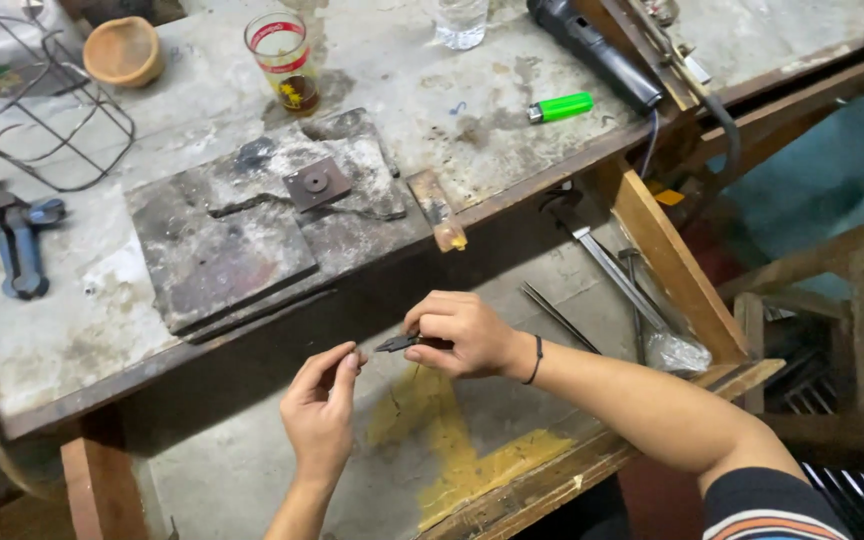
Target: Using pliers to open, close, and connect small metal jump rings at a jewelry workbench.
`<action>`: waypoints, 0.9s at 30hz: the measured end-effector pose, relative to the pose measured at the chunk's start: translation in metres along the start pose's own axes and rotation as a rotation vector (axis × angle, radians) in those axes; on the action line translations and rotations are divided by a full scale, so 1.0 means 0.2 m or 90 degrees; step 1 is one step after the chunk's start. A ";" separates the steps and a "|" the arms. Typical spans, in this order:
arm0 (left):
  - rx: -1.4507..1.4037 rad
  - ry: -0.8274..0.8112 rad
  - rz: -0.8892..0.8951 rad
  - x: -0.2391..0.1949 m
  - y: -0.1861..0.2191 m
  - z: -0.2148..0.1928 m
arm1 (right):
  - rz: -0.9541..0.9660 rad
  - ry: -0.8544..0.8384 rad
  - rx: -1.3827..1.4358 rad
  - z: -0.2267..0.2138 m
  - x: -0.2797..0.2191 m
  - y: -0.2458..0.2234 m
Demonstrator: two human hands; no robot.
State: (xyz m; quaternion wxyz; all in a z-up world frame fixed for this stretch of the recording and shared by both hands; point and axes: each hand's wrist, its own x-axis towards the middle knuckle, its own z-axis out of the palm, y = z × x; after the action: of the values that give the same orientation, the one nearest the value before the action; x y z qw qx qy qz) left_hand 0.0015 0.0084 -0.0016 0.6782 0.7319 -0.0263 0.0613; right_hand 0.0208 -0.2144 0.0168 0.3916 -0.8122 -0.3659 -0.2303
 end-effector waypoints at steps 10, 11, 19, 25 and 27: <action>-0.074 0.013 -0.047 -0.01 0.03 -0.02 | 0.020 0.022 -0.037 -0.01 0.01 -0.01; -0.079 0.017 -0.057 0.00 0.04 -0.01 | 0.009 0.022 -0.044 -0.03 0.02 -0.01; -0.073 0.029 -0.099 0.01 0.11 -0.01 | 0.010 0.028 -0.067 -0.02 0.01 0.02; -0.097 0.036 -0.091 0.01 0.11 0.00 | 0.091 0.024 0.046 0.07 -0.07 0.04; -0.098 0.025 -0.060 0.01 0.12 -0.02 | 0.154 0.049 0.108 0.11 -0.08 0.01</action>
State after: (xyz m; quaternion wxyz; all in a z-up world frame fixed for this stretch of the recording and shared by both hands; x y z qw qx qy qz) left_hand -0.0006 0.0103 0.0224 0.7350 0.6766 0.0172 0.0415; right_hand 0.0147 -0.2043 -0.0067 0.4972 -0.8050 -0.2685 -0.1807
